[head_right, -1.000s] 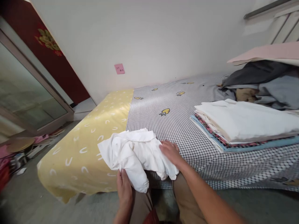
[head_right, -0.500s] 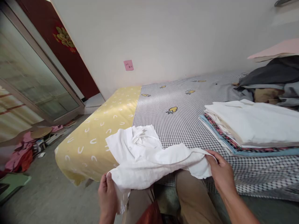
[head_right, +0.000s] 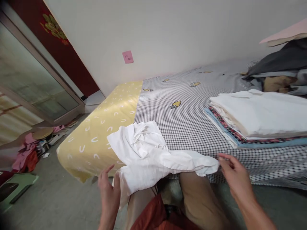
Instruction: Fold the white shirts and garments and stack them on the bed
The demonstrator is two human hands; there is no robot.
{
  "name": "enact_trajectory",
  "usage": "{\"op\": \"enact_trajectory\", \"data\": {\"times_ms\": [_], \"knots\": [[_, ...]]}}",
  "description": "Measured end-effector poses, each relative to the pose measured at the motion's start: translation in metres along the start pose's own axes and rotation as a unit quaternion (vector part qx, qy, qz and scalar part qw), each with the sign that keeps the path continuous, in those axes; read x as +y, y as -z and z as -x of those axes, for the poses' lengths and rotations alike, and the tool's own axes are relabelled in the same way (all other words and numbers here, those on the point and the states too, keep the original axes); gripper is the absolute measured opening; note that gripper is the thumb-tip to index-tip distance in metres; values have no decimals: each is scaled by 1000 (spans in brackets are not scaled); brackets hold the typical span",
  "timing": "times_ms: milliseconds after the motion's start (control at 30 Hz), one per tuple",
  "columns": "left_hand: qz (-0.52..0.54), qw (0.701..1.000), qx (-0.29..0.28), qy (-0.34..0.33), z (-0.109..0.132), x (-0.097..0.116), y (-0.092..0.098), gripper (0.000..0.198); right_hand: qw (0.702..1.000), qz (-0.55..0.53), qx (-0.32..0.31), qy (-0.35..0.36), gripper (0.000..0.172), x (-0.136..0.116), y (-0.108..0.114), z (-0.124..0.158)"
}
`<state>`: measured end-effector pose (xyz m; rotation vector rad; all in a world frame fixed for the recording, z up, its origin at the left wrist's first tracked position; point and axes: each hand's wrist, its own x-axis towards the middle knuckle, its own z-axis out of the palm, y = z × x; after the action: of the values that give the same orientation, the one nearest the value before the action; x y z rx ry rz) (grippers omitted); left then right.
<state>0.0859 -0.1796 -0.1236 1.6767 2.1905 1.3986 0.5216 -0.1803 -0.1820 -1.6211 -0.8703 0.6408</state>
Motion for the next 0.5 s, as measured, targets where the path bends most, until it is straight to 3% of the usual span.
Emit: {"op": "enact_trajectory", "data": {"times_ms": [67, 133, 233, 333, 433, 500], "knots": [[-49, 998, -12, -38, -4, 13, -4, 34, 998, -20, -8, -58, 40, -16, -9, 6], [-74, 995, -27, -63, -4, 24, -10, 32, 998, 0, -19, -53, 43, -31, -17, 13], [-64, 991, -58, -97, 0, 35, -20, 30, 990, 101, 12, 95, 37, -53, -28, 28], [9, 986, -118, -117, 8, 46, -27, 28, 939, 189, 11, 286, 28, -77, -45, 47], [128, 975, -160, -80, 18, 62, -30, 27, 892, 223, -61, 388, 29, -95, -75, 67], [209, 959, -190, -5, 23, 72, -34, 26, 868, 243, -121, 416, 38, -99, -101, 76]]}}
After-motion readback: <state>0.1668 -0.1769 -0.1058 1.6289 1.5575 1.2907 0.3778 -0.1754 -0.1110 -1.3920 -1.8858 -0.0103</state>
